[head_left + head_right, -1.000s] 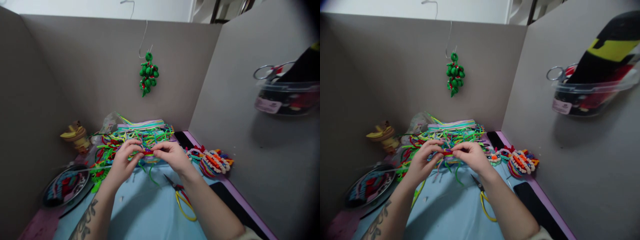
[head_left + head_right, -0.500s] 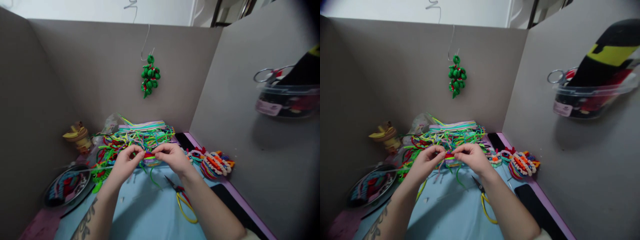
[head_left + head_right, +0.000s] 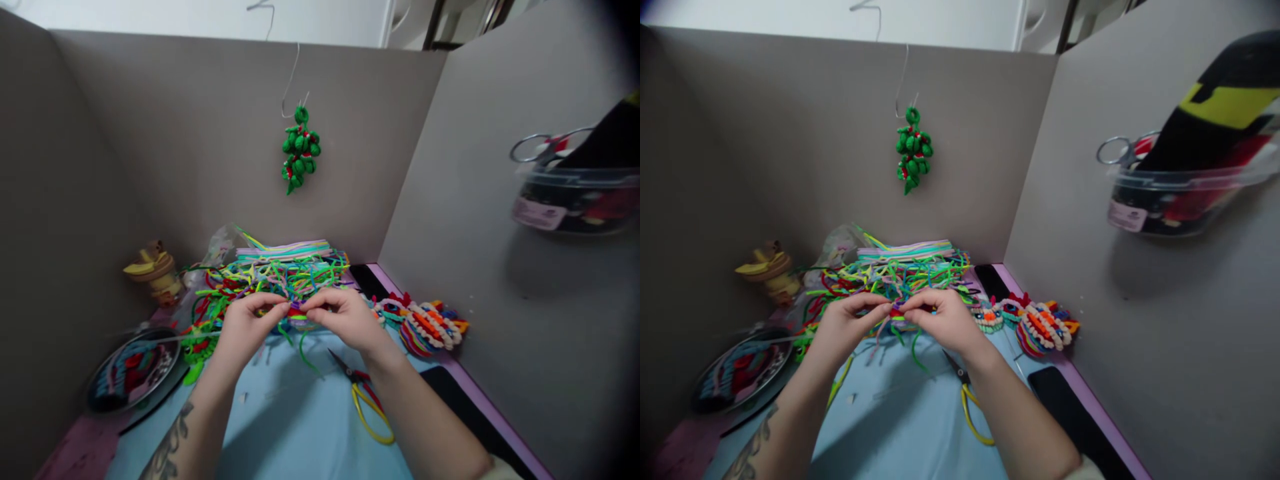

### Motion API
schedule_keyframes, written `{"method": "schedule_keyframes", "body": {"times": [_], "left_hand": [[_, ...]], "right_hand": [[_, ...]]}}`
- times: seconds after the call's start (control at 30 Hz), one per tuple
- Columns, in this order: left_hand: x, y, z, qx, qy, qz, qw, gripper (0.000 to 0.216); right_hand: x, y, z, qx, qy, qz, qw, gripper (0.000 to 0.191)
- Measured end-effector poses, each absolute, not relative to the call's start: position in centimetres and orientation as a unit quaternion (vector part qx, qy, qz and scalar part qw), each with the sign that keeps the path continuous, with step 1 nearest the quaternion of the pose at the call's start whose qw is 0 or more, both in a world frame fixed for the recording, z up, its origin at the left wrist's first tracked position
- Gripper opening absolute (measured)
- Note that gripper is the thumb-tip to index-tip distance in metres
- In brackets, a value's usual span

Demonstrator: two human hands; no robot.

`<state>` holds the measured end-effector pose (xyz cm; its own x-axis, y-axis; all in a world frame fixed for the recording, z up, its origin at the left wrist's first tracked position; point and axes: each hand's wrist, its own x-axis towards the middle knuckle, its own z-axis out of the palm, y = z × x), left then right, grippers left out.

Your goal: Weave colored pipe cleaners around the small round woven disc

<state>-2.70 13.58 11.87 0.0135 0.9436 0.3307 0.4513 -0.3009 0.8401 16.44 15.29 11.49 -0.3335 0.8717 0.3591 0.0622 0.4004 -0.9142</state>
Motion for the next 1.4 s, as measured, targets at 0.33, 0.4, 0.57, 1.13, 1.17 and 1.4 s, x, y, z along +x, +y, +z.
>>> {"method": "schedule_keyframes", "body": {"times": [0.33, 0.4, 0.57, 1.13, 1.17, 1.4], "left_hand": [[-1.9, 12.9, 11.6, 0.693, 0.501, 0.504, 0.12, 0.016], [-1.8, 12.9, 11.7, 0.685, 0.495, 0.521, 0.115, 0.016], [-1.9, 13.2, 11.5, 0.653, 0.496, 0.553, 0.145, 0.015], [-1.4, 14.0, 10.7, 0.46, 0.44, 0.642, 0.428, 0.021], [-1.5, 14.0, 10.8, 0.448, 0.43, 0.644, 0.448, 0.022], [-1.3, 13.8, 12.1, 0.36, 0.418, 0.651, 0.522, 0.035]], "right_hand": [[15.6, 14.0, 11.9, -0.271, -0.761, 0.207, 0.552, 0.014], [15.3, 13.8, 11.6, -0.235, -0.78, 0.136, 0.563, 0.017], [14.7, 13.8, 10.9, -0.201, -0.807, 0.005, 0.555, 0.026], [14.6, 13.8, 10.5, -0.196, -0.809, -0.044, 0.552, 0.031], [14.6, 13.8, 10.5, -0.192, -0.811, -0.046, 0.55, 0.03], [14.7, 13.7, 10.4, -0.168, -0.828, -0.07, 0.531, 0.027]]}}
